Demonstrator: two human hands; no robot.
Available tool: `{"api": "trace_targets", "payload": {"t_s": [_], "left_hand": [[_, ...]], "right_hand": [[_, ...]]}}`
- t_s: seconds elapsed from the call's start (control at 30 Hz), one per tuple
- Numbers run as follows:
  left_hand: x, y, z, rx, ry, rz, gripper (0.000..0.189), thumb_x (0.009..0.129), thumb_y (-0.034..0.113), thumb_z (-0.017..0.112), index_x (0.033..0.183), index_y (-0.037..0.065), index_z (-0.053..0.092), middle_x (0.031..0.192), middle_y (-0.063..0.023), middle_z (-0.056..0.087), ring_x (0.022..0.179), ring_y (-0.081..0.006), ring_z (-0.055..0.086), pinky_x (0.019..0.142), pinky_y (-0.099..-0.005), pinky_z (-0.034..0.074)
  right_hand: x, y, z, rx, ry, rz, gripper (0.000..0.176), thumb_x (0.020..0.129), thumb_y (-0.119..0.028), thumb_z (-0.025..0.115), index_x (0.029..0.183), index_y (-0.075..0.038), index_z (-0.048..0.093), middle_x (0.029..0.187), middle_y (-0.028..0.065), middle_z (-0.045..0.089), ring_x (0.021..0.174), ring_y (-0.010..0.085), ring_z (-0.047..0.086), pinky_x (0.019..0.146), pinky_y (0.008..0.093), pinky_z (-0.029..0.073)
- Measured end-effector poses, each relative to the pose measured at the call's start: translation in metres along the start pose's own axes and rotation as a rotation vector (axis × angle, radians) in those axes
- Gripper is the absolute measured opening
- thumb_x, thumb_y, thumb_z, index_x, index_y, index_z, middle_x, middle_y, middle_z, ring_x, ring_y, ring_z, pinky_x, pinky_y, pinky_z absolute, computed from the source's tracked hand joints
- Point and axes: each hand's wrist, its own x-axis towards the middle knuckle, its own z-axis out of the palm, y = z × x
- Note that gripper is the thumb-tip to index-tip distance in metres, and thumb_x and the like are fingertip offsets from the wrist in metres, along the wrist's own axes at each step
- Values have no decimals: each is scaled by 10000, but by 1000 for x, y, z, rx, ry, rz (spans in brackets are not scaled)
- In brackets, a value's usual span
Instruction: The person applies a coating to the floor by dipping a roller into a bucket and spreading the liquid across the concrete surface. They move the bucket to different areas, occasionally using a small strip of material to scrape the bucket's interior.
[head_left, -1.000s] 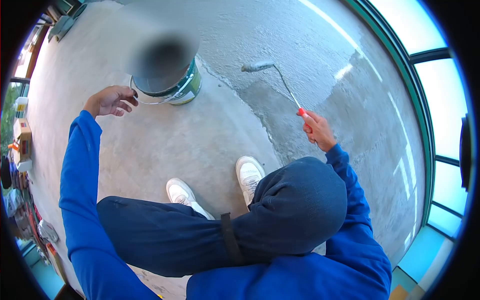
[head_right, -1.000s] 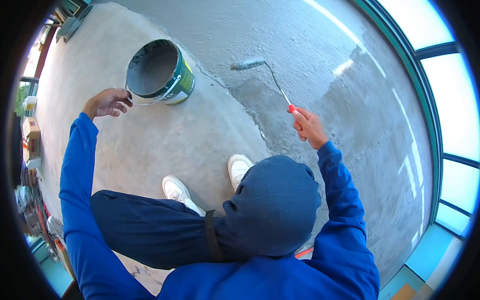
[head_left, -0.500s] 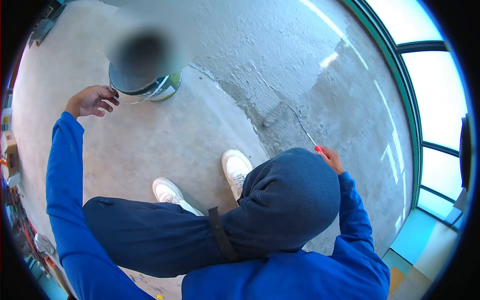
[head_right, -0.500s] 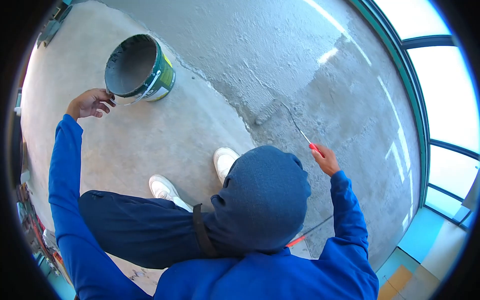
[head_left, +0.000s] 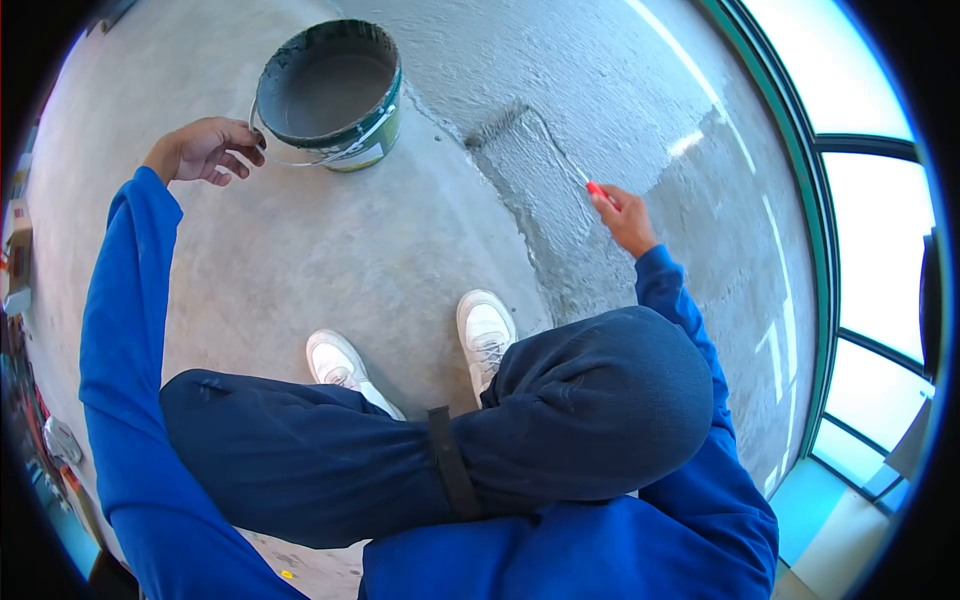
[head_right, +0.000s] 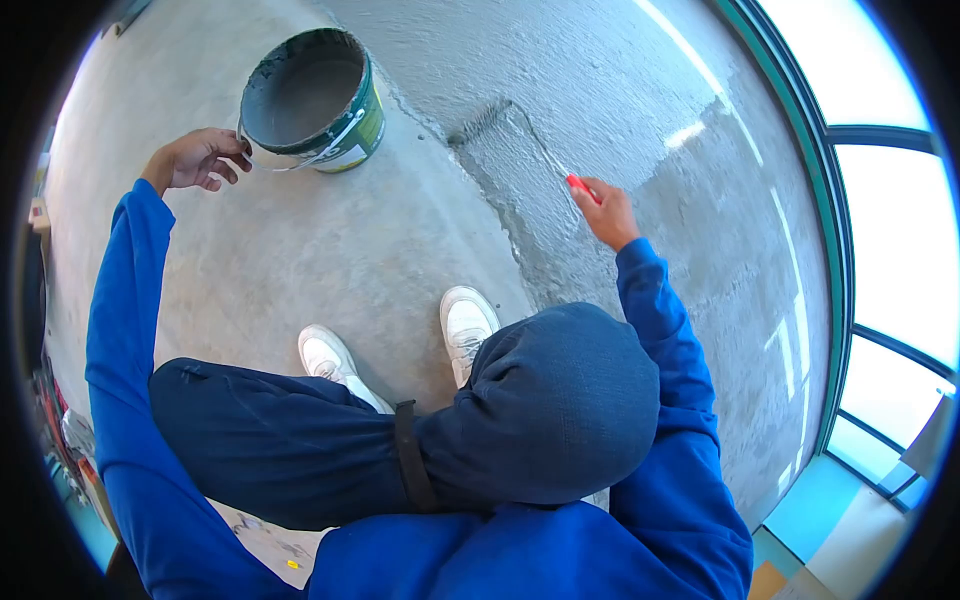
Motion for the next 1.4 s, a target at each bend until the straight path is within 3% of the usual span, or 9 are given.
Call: {"api": "trace_targets", "payload": {"t_s": [0.13,0.23,0.33,0.47,0.73,0.83,0.87,1.2,1.4], "left_hand": [[-3,-5,0,-9,21,6,199,914,306,565,1008,132,589,970,-12,637,805,-142,571,669,-310,439],[1,-3,-2,5,5,7,203,919,311,562,1007,131,593,971,-12,638,803,-143,570,667,-310,439],[1,-2,-1,10,4,8,204,923,314,558,1005,130,594,972,-13,638,800,-143,570,664,-310,437],[3,-5,-3,-5,-5,14,170,930,291,545,1004,141,577,945,-17,617,763,-129,579,611,-299,434],[10,-4,-7,10,-28,-5,168,916,294,558,991,145,572,945,-22,610,755,-128,576,606,-303,425],[11,-7,-6,5,-26,-9,168,914,296,559,987,145,572,944,-19,611,753,-127,575,607,-302,421],[9,-6,-5,8,-20,-6,167,914,295,558,987,145,572,943,-18,612,753,-127,575,607,-302,421],[2,-7,-4,17,-1,35,194,929,320,537,1002,144,575,958,-16,624,754,-127,575,619,-300,422],[5,-10,-8,20,-17,45,211,923,323,557,1023,139,576,954,-10,635,762,-129,583,616,-304,429]], "right_hand": [[31,-19,0,68,38,-34,376,911,-341,586,1106,-29,662,758,119,668,727,191,624,687,367,488],[28,-32,1,126,-42,189,380,911,-340,588,1105,-22,662,747,106,661,700,184,602,671,370,481],[10,-5,4,64,-83,146,379,909,-343,586,1105,-27,658,766,146,661,707,212,613,680,377,477],[-57,41,-9,-43,-67,56,348,907,-325,579,1107,-49,650,832,222,635,758,289,643,709,376,481],[-198,113,-43,-48,4,290,352,912,-310,583,1139,-47,641,931,185,682,822,277,663,737,363,492],[-197,99,-27,-93,92,161,344,912,-310,590,1136,-54,645,939,168,689,840,260,670,739,356,496],[-191,83,-22,-82,71,225,331,910,-308,597,1141,-77,646,923,172,682,847,273,677,740,359,500],[-27,-21,41,-190,188,-36,297,893,-324,579,1130,-158,642,926,190,663,853,405,629,740,469,502],[-76,-2,18,-253,184,-29,309,890,-341,583,1132,-160,645,893,186,668,833,401,634,729,478,504]]}}
